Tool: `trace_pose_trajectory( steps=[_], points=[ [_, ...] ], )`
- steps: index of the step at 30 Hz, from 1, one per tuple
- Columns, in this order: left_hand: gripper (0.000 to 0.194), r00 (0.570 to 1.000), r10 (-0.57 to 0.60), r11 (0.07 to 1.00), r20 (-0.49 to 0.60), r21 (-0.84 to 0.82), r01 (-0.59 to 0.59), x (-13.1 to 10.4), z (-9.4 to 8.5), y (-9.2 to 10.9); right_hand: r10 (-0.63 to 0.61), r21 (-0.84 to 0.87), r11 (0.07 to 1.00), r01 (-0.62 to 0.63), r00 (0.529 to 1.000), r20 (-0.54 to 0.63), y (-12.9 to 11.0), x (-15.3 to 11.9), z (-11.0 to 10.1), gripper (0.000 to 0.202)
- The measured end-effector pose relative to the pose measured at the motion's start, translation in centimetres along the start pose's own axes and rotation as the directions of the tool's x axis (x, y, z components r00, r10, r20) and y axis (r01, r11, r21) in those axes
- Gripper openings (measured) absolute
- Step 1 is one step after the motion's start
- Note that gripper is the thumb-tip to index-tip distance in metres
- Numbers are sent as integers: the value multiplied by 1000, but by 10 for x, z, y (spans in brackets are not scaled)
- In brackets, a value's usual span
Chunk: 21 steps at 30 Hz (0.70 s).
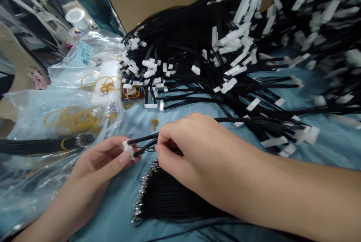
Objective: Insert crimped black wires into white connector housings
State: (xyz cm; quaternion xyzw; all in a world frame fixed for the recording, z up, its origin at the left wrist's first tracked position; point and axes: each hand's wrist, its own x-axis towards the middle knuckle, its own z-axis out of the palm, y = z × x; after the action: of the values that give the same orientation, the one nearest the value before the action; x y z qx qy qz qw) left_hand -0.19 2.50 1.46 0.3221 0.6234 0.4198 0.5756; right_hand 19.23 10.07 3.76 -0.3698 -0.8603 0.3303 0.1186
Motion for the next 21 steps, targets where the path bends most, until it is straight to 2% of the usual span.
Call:
trace_pose_trajectory(
  steps=[10,21],
  points=[
    [8,999,-46,998,-27,-48,44,0,2,5,8,83,997,-9,1000,17,3,-2,1,24],
    [10,998,-61,997,-18,42,62,0,1,4,-44,164,986,36,998,47,-2,-2,0,20]
  ],
)
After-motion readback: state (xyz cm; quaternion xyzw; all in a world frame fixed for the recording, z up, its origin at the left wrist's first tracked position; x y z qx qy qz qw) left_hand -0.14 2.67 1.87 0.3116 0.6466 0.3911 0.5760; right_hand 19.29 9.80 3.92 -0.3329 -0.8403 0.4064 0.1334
